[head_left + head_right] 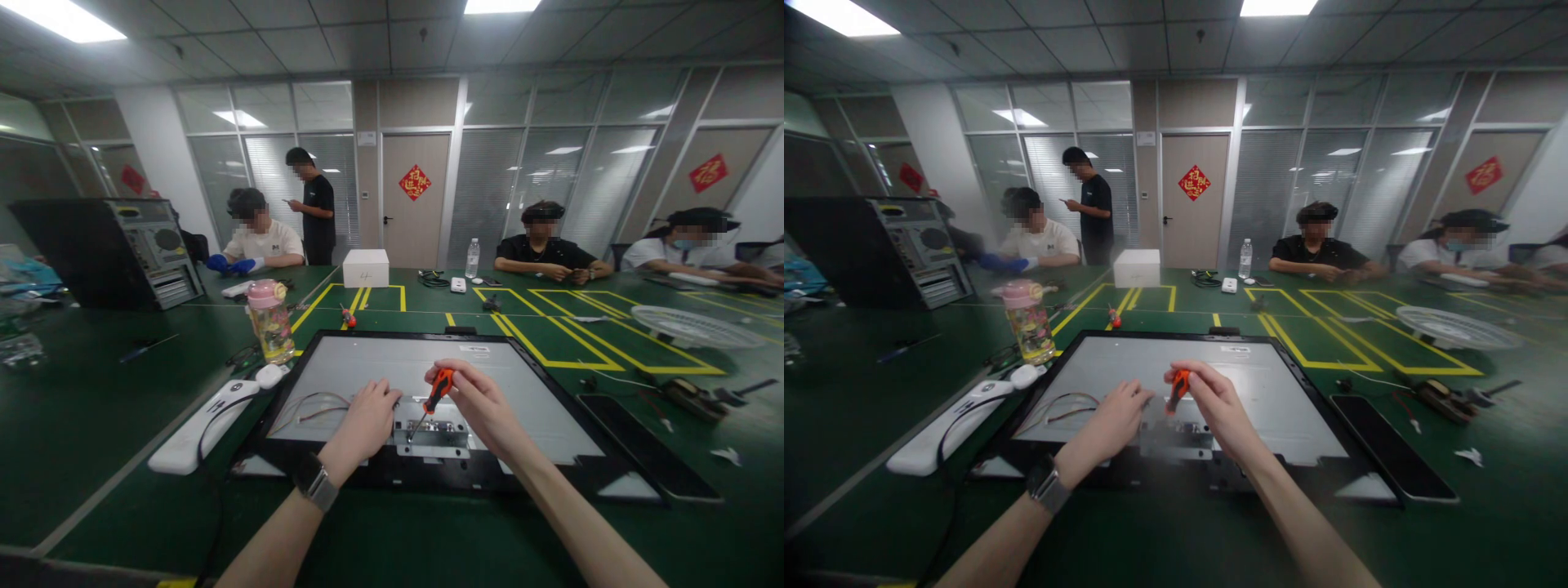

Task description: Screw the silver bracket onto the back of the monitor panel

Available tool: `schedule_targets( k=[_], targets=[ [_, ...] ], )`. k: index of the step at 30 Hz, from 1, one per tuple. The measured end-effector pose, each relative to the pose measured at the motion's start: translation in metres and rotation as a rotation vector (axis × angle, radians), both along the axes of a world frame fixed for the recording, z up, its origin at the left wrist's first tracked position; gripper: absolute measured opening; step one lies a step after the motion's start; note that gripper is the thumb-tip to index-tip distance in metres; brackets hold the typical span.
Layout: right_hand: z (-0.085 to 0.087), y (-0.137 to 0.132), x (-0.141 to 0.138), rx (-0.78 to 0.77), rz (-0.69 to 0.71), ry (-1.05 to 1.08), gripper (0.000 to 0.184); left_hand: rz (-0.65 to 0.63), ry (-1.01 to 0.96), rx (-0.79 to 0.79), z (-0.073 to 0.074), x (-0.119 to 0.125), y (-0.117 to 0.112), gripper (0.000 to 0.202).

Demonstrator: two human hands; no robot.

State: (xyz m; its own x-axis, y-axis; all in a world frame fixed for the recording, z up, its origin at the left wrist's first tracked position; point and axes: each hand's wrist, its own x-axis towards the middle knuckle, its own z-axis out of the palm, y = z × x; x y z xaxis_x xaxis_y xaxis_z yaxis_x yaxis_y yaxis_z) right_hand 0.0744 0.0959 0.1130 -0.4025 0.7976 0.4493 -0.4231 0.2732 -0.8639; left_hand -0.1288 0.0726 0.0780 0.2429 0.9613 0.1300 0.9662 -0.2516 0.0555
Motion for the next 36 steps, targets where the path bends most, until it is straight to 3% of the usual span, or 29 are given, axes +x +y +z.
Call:
schedule_targets(
  k=[5, 12, 18, 24, 32, 36],
  targets=[
    [0.0005, 0.0006, -0.0001, 0.033, -0.011, 0.001, 0.018, -0.016, -0.024, 0.016, -0.0007, -0.0010, -0.0004, 0.037],
    [0.0035, -0.0024, 0.0008, -0.031, 0.029, 0.003, 0.026, -0.006, -0.021, 0.019, -0.0016, -0.0009, 0.0001, 0.037],
    [0.0003, 0.0008, 0.0009, 0.039, 0.004, 0.006, 0.017, -0.004, -0.011, 0.010, -0.0021, -0.0009, 0.0009, 0.038],
    [-0.0004, 0.0014, 0.0026, -0.009, 0.002, -0.009, 0.026, -0.004, -0.011, 0.016, -0.0034, -0.0010, 0.0009, 0.039],
    [-0.0011, 0.0039, 0.0021, 0.083, -0.050, -0.027, 0.016, -0.006, -0.007, 0.021, -0.0028, -0.0016, 0.0009, 0.037],
    [-0.0014, 0.0029, 0.0040, 0.051, -0.050, -0.067, 0.026, -0.010, -0.015, 0.033, -0.0033, -0.0015, 0.0003, 0.038]
  ],
)
